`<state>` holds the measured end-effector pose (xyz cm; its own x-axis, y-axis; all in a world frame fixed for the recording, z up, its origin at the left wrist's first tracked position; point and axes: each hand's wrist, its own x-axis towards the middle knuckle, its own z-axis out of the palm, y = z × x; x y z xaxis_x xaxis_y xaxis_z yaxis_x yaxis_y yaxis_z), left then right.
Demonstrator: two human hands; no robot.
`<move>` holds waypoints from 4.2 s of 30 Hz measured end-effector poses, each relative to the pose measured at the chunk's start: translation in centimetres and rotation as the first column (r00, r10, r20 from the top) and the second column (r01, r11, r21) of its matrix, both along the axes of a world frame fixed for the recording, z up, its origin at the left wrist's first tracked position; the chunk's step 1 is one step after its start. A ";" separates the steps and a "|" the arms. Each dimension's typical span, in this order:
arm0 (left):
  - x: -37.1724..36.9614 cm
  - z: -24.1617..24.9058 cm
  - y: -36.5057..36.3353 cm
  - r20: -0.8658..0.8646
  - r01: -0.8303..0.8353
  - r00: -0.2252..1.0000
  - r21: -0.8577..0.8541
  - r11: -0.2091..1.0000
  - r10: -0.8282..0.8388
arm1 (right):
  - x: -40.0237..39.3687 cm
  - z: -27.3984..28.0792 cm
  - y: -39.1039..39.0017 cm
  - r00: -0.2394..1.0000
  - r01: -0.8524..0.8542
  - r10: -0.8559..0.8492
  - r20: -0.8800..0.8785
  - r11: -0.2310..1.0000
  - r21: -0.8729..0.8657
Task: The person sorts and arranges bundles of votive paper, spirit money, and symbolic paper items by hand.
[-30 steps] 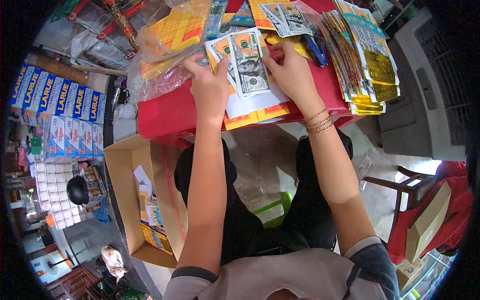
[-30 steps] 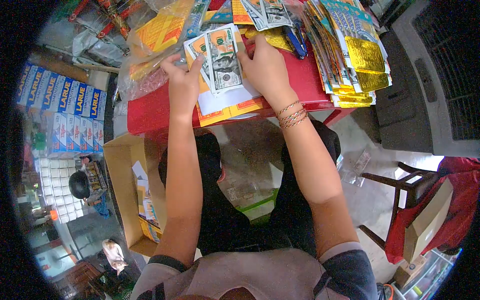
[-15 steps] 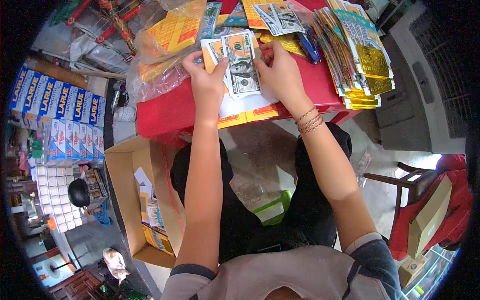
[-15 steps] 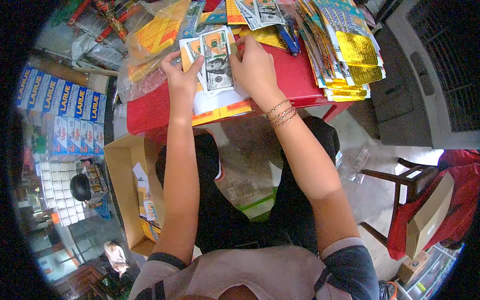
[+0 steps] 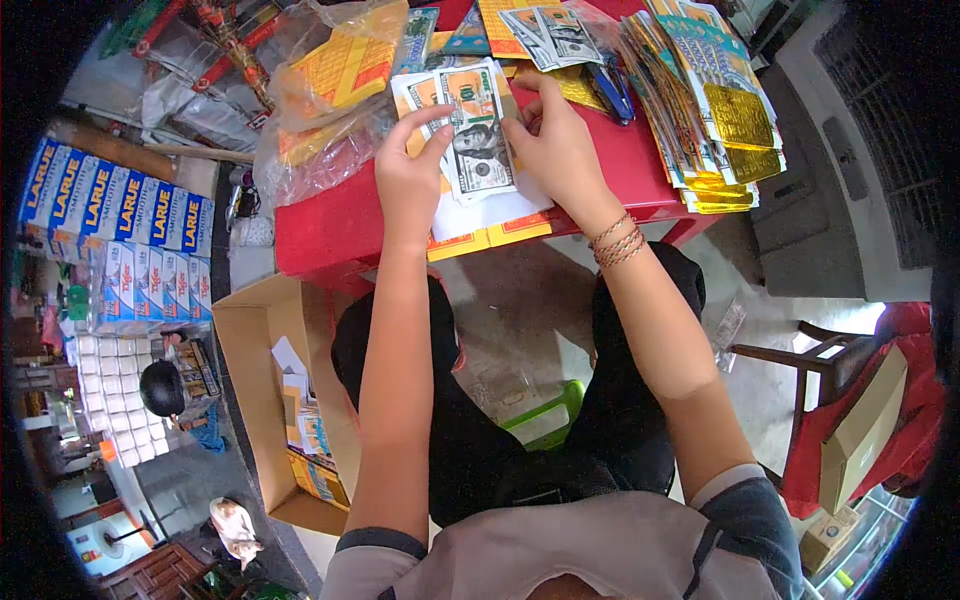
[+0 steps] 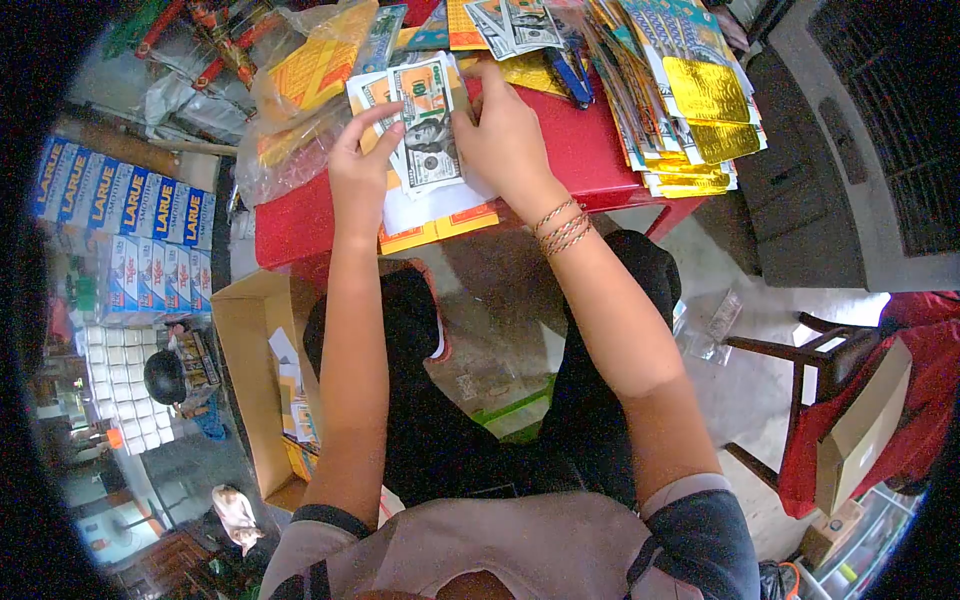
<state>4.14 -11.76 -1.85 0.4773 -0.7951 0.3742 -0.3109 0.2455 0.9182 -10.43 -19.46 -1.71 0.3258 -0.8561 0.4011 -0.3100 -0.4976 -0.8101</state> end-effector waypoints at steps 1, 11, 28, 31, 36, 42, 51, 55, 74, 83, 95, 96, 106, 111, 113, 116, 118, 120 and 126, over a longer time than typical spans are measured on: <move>0.1 0.1 0.0 0.000 0.001 1.000 0.000 1.000 -0.001 | -0.1 0.0 0.0 0.999 -0.012 0.011 0.030 1.000 0.029; 1.2 3.2 2.9 0.047 0.178 0.980 0.210 0.961 -0.192 | -5.0 -0.1 -4.0 0.742 0.327 -0.615 -0.268 0.681 -0.655; 3.0 2.5 6.1 0.117 0.222 0.951 0.387 0.895 -0.287 | -7.4 2.3 -1.5 0.977 -0.066 0.095 0.188 0.986 -0.156; 2.8 2.5 5.9 0.093 0.247 0.949 0.368 0.896 -0.300 | -6.9 3.5 0.6 0.898 -0.283 0.240 0.370 0.957 0.066; 2.3 3.2 5.9 0.039 0.295 0.942 0.375 0.879 -0.333 | -5.4 3.0 1.3 0.894 -0.358 0.361 0.264 0.932 -0.062; 1.9 3.5 5.8 0.039 0.337 0.927 0.345 0.876 -0.372 | -5.4 3.1 1.4 0.931 -0.286 0.306 0.199 0.950 -0.127; 2.0 3.8 6.2 -0.094 0.455 0.889 0.267 0.849 -0.447 | -6.5 3.4 0.3 0.791 -0.515 0.352 0.500 0.824 0.234; 1.5 4.2 6.4 -0.137 0.466 0.885 0.260 0.846 -0.446 | -6.5 3.2 0.3 0.695 -0.635 0.368 0.617 0.716 0.289; 0.5 3.0 5.3 -0.194 0.501 0.865 0.368 0.783 -0.463 | -4.6 2.0 0.9 0.728 -0.626 0.153 0.668 0.546 0.557; 0.4 2.9 4.9 -0.258 0.531 0.847 0.390 0.752 -0.464 | -4.5 1.1 0.4 0.802 -0.565 0.235 0.549 0.595 0.571; 0.2 3.1 4.9 -0.250 0.526 0.851 0.394 0.754 -0.463 | -4.5 0.7 -0.5 0.796 -0.597 0.286 0.533 0.513 0.616; 0.2 3.1 4.9 -0.285 0.532 0.846 0.410 0.741 -0.450 | -4.5 0.8 -0.4 0.796 -0.597 0.285 0.534 0.514 0.616; 0.3 3.2 5.0 -0.253 0.540 0.842 0.391 0.745 -0.477 | -4.7 1.1 -0.3 0.811 -0.571 0.298 0.503 0.589 0.572; 0.3 3.2 5.0 -0.256 0.536 0.844 0.422 0.731 -0.471 | -4.8 1.1 -0.2 0.824 -0.551 0.299 0.481 0.622 0.557; 0.3 2.5 4.7 -0.189 0.520 0.854 0.335 0.786 -0.484 | -4.6 1.2 0.1 0.846 -0.505 0.271 0.458 0.684 0.527; -0.1 2.9 4.8 -0.198 0.504 0.862 0.234 0.831 -0.467 | -4.5 1.0 0.2 0.892 -0.437 0.301 0.338 0.769 0.466; -0.3 3.2 4.8 -0.274 0.503 0.855 0.226 0.834 -0.441 | -4.5 1.9 0.9 0.899 -0.425 0.319 0.300 0.802 0.421; -0.2 3.3 4.7 -0.365 0.503 0.837 0.218 0.836 -0.408 | -4.3 2.2 1.4 0.904 -0.418 0.339 0.261 0.829 0.372; -1.4 3.4 4.4 -0.070 0.322 0.943 0.428 0.845 -0.324 | -3.5 2.1 2.7 0.916 -0.394 0.328 0.231 0.846 0.360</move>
<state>2.74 -7.37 1.56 0.1643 -0.9857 -0.0363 -0.2875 -0.0830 0.9542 -13.94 -16.74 0.38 0.6047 -0.7858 0.1298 -0.0253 -0.1819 -0.9830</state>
